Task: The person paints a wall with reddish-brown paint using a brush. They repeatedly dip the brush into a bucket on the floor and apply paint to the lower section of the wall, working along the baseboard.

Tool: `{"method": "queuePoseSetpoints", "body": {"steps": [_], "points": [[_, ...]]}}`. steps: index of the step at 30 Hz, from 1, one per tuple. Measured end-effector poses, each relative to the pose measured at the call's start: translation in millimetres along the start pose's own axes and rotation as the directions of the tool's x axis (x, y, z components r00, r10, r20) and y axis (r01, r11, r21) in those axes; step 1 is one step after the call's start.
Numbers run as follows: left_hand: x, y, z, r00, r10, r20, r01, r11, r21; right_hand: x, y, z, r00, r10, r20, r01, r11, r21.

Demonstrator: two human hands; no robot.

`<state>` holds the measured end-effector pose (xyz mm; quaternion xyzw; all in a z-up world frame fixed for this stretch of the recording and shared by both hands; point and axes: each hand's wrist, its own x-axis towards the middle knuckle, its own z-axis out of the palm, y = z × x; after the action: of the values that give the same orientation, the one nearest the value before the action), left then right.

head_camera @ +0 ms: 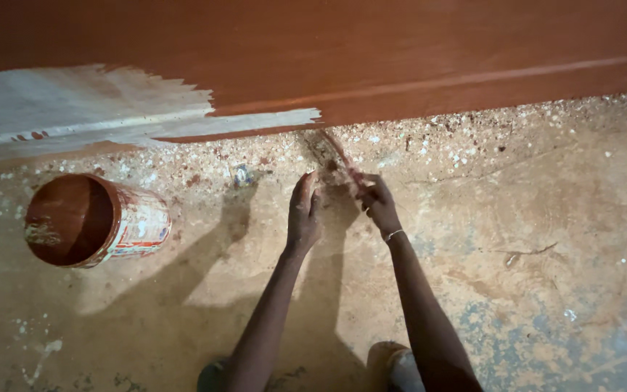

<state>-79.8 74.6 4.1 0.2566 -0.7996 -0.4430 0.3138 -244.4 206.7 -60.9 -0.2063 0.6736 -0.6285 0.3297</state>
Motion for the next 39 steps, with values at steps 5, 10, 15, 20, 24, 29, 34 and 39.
{"method": "queuePoseSetpoints", "body": {"steps": [5,10,15,20,24,29,34,39], "points": [[2,0,-3,1.000,-0.007,0.004,0.007,1.000,0.008,-16,-25,-4,0.985,0.074,-0.153,-0.072,0.997,0.024],[3,-1,-8,1.000,0.018,-0.024,-0.017,0.998,0.054,-24,-43,-34,0.853,0.013,-0.522,0.171,0.938,0.302],[3,2,-12,1.000,-0.017,-0.013,0.017,1.000,0.009,-18,-56,5,0.880,0.033,-0.473,0.079,0.973,0.216],[0,-6,-13,0.992,-0.063,-0.110,0.066,0.998,0.019,-24,-64,63,0.993,-0.107,-0.056,0.107,0.994,0.002],[-6,-24,-15,0.990,-0.048,-0.135,0.051,0.999,0.017,-32,-64,54,0.991,-0.132,-0.015,0.133,0.985,0.107],[1,-37,-32,0.997,-0.011,-0.076,0.022,0.990,0.142,-40,-67,22,0.877,-0.068,-0.475,0.199,0.953,0.230],[38,-45,-95,0.954,0.069,0.292,-0.214,0.839,0.500,-31,-72,46,0.892,-0.090,-0.443,0.186,0.966,0.178],[76,-58,-178,0.826,-0.011,0.563,-0.520,0.373,0.769,-18,-76,132,0.951,-0.284,-0.123,0.262,0.950,-0.167]]}}
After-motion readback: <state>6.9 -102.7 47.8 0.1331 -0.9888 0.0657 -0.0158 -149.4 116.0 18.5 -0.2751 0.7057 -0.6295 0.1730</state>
